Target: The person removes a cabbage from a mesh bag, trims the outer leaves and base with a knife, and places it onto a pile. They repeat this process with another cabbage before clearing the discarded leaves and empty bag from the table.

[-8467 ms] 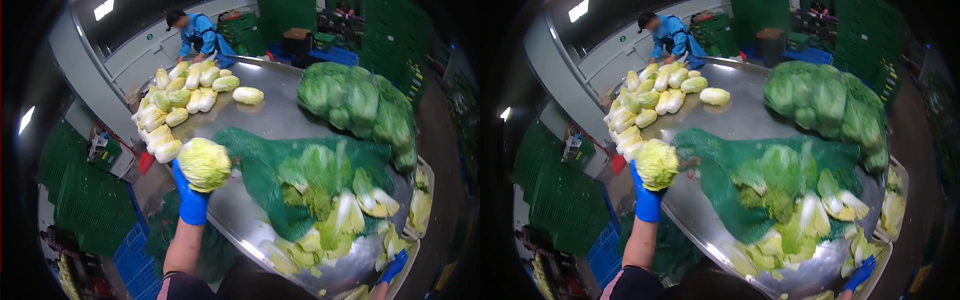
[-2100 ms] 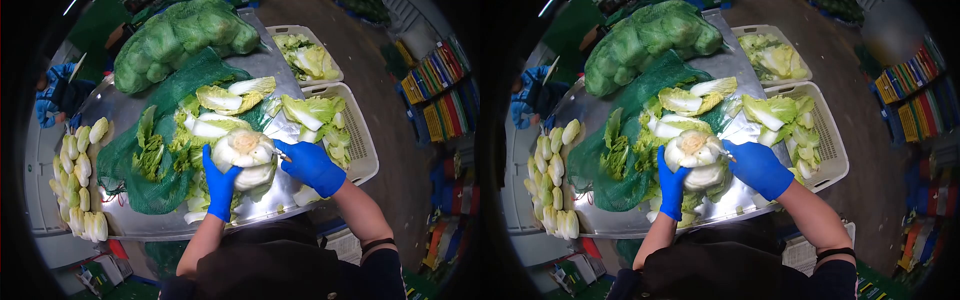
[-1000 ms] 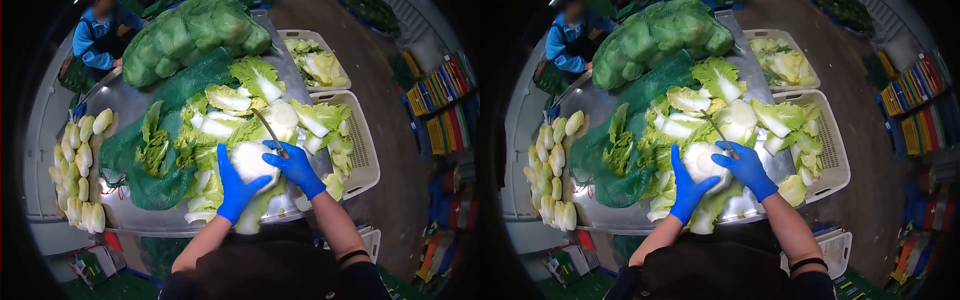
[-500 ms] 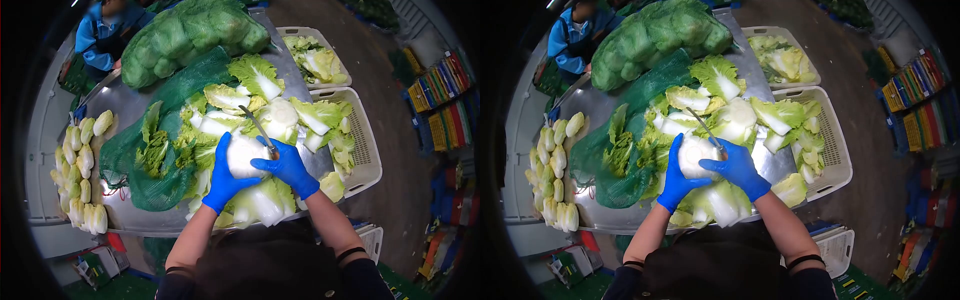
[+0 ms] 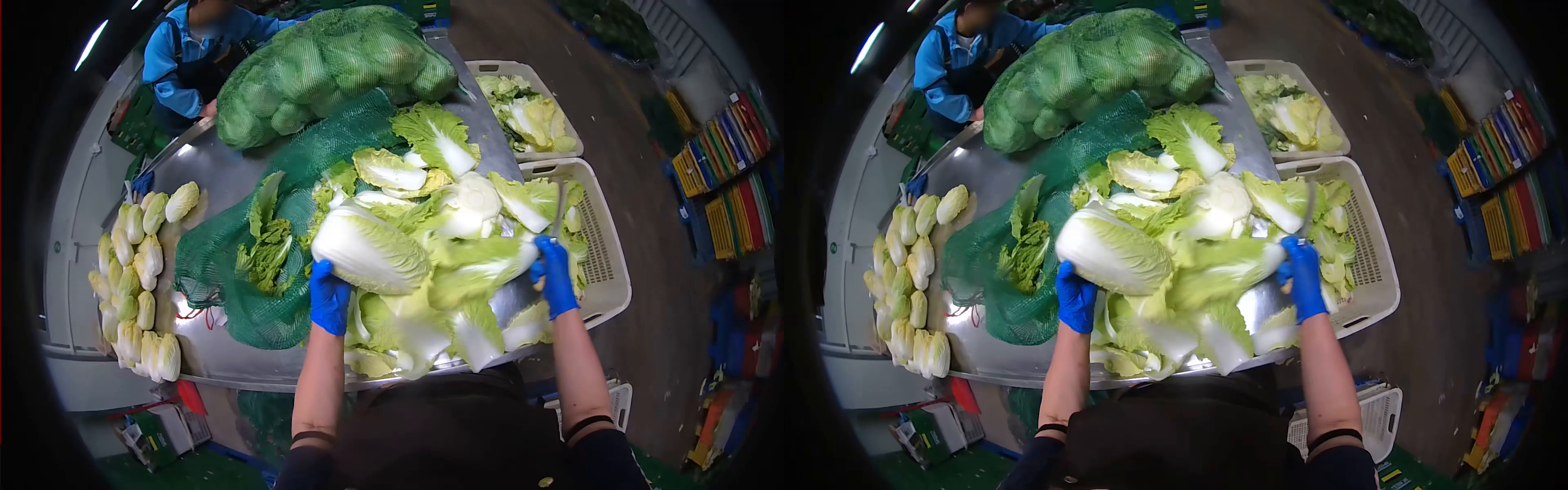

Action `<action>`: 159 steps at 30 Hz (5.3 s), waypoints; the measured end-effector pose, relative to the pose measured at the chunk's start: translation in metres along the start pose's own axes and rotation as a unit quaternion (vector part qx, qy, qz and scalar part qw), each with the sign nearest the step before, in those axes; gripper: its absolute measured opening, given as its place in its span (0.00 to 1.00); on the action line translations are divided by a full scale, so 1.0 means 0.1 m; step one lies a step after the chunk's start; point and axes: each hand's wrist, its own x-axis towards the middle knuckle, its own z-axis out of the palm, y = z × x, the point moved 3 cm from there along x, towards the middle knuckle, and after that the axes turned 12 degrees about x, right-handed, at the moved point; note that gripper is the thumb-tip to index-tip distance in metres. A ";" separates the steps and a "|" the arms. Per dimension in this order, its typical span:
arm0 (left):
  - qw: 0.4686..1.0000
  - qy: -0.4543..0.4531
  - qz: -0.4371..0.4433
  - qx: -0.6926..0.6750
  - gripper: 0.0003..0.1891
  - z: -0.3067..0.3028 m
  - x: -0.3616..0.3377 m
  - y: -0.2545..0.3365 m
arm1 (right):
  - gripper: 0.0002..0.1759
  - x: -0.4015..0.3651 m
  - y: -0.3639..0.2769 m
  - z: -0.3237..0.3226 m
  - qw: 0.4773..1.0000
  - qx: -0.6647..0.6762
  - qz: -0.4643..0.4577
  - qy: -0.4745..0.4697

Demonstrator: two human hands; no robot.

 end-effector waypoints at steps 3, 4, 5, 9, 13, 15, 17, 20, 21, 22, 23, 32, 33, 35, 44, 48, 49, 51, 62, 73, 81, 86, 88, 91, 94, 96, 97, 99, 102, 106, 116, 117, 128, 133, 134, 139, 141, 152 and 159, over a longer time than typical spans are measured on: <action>0.992 -0.033 0.064 -0.102 0.39 0.30 -0.05 0.12 | 0.14 0.16 -0.30 -0.04 0.873 -0.382 -0.303 0.016; 0.987 -0.059 0.075 -0.127 0.39 0.42 -0.06 0.16 | 0.18 0.03 -0.37 0.14 0.780 -0.467 -0.417 -0.020; 0.993 -0.017 0.087 -0.080 0.43 0.49 -0.06 0.19 | 0.22 -0.24 -0.45 0.51 0.869 -0.365 -0.325 -0.076; 0.998 0.008 0.026 -0.058 0.45 0.59 -0.09 0.18 | 0.35 -0.95 -0.29 1.40 0.955 -0.070 0.057 -0.284; 0.990 -0.124 -0.050 -0.034 0.47 0.92 -0.26 0.35 | 0.43 -1.18 0.10 1.43 0.957 -0.002 -0.038 -0.286; 0.988 -0.111 -0.080 0.065 0.46 0.93 -0.30 0.37 | 0.44 -1.23 0.34 1.27 0.961 -0.049 0.021 -0.271; 0.959 -0.125 -0.101 0.232 0.47 1.09 -0.25 0.43 | 0.39 -1.09 0.63 1.04 0.960 -0.050 -0.002 -0.275; 0.784 -0.167 0.044 0.596 0.53 1.21 -0.25 0.43 | 0.31 -0.96 0.47 0.75 0.960 -0.189 -0.102 -0.182; 0.709 -0.161 0.045 0.685 0.57 1.19 -0.27 0.32 | 0.23 -0.94 0.42 0.69 0.925 -0.282 -0.193 -0.167; 0.634 -0.172 0.080 0.750 0.58 1.17 -0.27 0.14 | 0.23 -0.92 0.45 0.65 0.926 -0.283 -0.190 -0.161; 0.586 -0.181 0.103 0.783 0.58 1.08 -0.28 -0.09 | 0.20 -0.92 0.48 0.64 0.895 -0.343 -0.227 -0.174; 0.507 -0.159 0.126 0.838 0.60 1.15 -0.42 -0.42 | 0.09 -0.98 0.71 0.60 0.847 -0.480 -0.144 -0.178; 0.507 -0.161 0.122 0.838 0.60 1.15 -0.42 -0.43 | 0.09 -0.99 0.70 0.59 0.848 -0.480 -0.140 -0.177; 0.508 -0.155 0.124 0.838 0.60 1.15 -0.40 -0.43 | 0.08 -1.01 0.66 0.63 0.796 -0.527 -0.218 -0.203; 0.504 -0.157 0.122 0.840 0.59 1.19 -0.39 -0.42 | 0.10 -0.90 0.75 0.58 0.808 -0.537 -0.124 -0.207; 0.499 -0.150 0.117 0.846 0.59 1.21 -0.36 -0.44 | 0.09 -0.79 0.78 0.66 0.807 -0.550 -0.094 -0.194; 0.500 -0.153 0.110 0.846 0.59 1.20 -0.36 -0.45 | 0.10 -0.80 0.76 0.68 0.788 -0.579 -0.094 -0.187; 0.500 -0.156 0.107 0.845 0.58 1.22 -0.31 -0.45 | 0.10 -0.76 0.75 0.69 0.769 -0.606 -0.098 -0.179; 0.565 -0.150 0.133 0.800 0.57 1.08 -0.41 -0.25 | 0.13 -0.45 1.19 0.38 0.792 -0.576 -0.109 -0.172; 0.847 -0.190 0.172 0.466 0.62 1.24 -0.67 0.06 | 0.29 -0.99 0.04 1.29 0.950 -0.171 0.087 -0.247; 0.814 -0.088 0.156 0.553 0.32 1.01 -0.58 0.03 | 0.20 -0.61 0.61 1.26 0.935 -0.184 -0.155 -0.262; 0.777 -0.078 0.172 0.600 0.39 0.94 -0.59 -0.06 | 0.24 -0.15 0.06 1.01 0.769 -0.527 -0.343 -0.120; 0.769 -0.079 0.178 0.608 0.42 1.00 -0.56 -0.07 | 0.28 -0.61 -0.11 1.39 0.815 -0.451 -0.284 -0.226; 0.759 -0.093 0.191 0.616 0.47 1.05 -0.59 -0.08 | 0.28 -0.60 0.14 1.60 0.797 -0.474 -0.184 -0.327; 0.745 -0.111 0.190 0.630 0.49 1.05 -0.63 -0.11 | 0.21 0.00 0.25 1.55 0.766 -0.530 -0.320 -0.173; 0.741 -0.104 0.178 0.639 0.49 1.04 -0.58 -0.10 | 0.21 -0.20 0.08 1.58 0.799 -0.408 -0.420 -0.140; 0.743 -0.104 0.177 0.637 0.49 1.03 -0.57 -0.11 | 0.20 -0.42 -0.03 1.61 0.819 -0.432 -0.345 -0.153; 0.806 -0.084 0.139 0.569 0.50 0.98 -0.48 -0.11 | 0.21 -0.59 0.21 1.43 0.898 -0.275 -0.207 -0.274; 0.809 -0.092 0.172 0.555 0.52 1.01 -0.46 -0.17 | 0.20 -0.74 0.30 1.41 0.908 -0.298 -0.078 -0.283; 0.569 -0.079 0.184 0.797 0.57 0.61 -0.60 -0.54 | 0.21 -0.41 0.16 1.37 0.920 -0.243 -0.080 -0.297; 0.679 -0.016 0.285 0.677 0.38 1.53 -0.43 -0.23 | 0.25 -0.38 0.28 1.36 0.918 -0.254 0.039 -0.303; 0.691 -0.008 0.288 0.663 0.33 1.50 -0.40 -0.25 | 0.24 -0.37 0.35 1.34 0.926 -0.203 0.020 -0.316; 0.835 0.007 0.114 0.539 0.23 0.81 -0.44 -0.59 | 0.21 -0.55 0.10 1.25 0.947 -0.166 0.053 -0.269; 0.851 0.053 0.141 0.503 0.51 1.40 -0.71 -0.46 | 0.25 -0.46 0.24 1.34 0.924 -0.182 0.034 -0.335; 0.850 0.056 0.140 0.505 0.51 1.38 -0.70 -0.43 | 0.25 -0.41 0.27 1.36 0.923 -0.181 0.037 -0.338; 0.836 0.094 0.161 0.515 0.46 1.24 -0.59 -0.34 | 0.22 -0.24 0.34 1.69 0.879 -0.173 0.018 -0.444; 0.846 0.100 0.158 0.499 0.45 1.17 -0.55 -0.34 | 0.17 -0.17 0.39 1.77 0.863 -0.214 -0.004 -0.458; 0.786 -0.019 0.252 0.564 0.54 1.16 -0.82 -0.53 | 0.24 -0.06 0.22 1.31 0.909 -0.258 -0.240 -0.225; 0.844 0.043 0.211 0.492 0.52 0.95 -0.61 -0.30 | 0.26 -0.14 0.70 0.61 0.935 -0.323 -0.085 -0.116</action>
